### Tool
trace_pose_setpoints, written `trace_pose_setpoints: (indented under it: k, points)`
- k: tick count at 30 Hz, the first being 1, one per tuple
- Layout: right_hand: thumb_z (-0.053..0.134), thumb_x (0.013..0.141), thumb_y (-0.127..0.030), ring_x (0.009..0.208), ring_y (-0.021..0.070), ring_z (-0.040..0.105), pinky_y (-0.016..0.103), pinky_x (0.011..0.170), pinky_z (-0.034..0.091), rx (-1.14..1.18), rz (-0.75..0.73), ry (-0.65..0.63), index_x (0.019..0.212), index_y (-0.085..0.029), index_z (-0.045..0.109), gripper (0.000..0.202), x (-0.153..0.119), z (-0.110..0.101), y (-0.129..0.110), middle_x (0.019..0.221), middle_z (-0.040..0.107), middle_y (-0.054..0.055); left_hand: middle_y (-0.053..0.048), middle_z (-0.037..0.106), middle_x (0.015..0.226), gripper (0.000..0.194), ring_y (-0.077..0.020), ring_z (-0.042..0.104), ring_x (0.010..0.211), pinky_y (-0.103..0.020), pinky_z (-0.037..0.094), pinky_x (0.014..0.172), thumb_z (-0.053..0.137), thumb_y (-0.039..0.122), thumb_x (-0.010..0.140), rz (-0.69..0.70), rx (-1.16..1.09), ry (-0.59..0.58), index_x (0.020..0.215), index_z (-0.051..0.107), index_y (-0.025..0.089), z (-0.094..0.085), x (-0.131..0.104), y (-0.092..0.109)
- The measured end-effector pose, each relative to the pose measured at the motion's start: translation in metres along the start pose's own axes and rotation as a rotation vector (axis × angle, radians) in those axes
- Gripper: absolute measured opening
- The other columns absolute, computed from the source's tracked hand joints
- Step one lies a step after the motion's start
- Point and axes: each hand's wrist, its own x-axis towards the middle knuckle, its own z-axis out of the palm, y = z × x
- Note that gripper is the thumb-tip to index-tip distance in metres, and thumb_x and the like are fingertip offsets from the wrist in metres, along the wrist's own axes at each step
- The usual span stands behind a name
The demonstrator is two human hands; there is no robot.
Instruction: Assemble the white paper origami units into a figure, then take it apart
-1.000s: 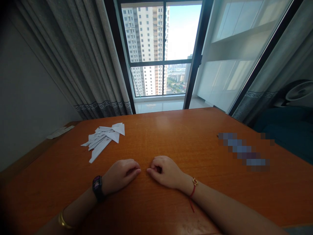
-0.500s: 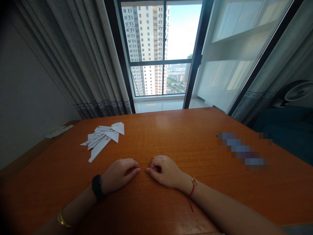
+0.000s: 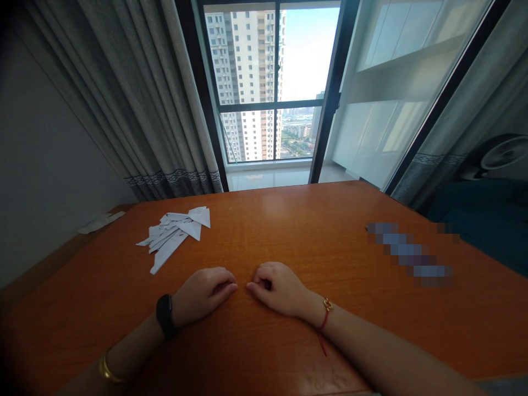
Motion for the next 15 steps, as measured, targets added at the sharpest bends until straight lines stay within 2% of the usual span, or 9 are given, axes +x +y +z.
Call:
trace_pose_setpoints:
  k: [9, 15]
  points:
    - [0.058, 0.085, -0.031, 0.064, 0.0119, 0.052, 0.025, 0.064, 0.039, -0.01, 0.017, -0.022, 0.065, -0.017, 0.057, 0.023, 0.0013, -0.0014, -0.0029, 0.068, 0.062, 0.0, -0.002, 0.063, 0.078, 0.028, -0.0149, 0.057, 0.072, -0.025, 0.039, 0.066, 0.045, 0.041, 0.091, 0.053, 0.016, -0.018, 0.086, 0.062, 0.02, -0.0003, -0.0006, -0.0001]
    - [0.062, 0.082, -0.037, 0.065, 0.0121, 0.054, 0.025, 0.065, 0.039, -0.017, -0.027, -0.058, 0.068, -0.018, 0.061, 0.024, 0.0015, -0.0009, -0.0015, 0.068, 0.063, 0.0, -0.001, 0.063, 0.076, 0.023, -0.0142, 0.056, 0.071, -0.025, 0.038, 0.065, 0.048, 0.035, 0.09, 0.083, 0.044, 0.014, 0.083, 0.063, 0.019, 0.0009, -0.0001, 0.0011]
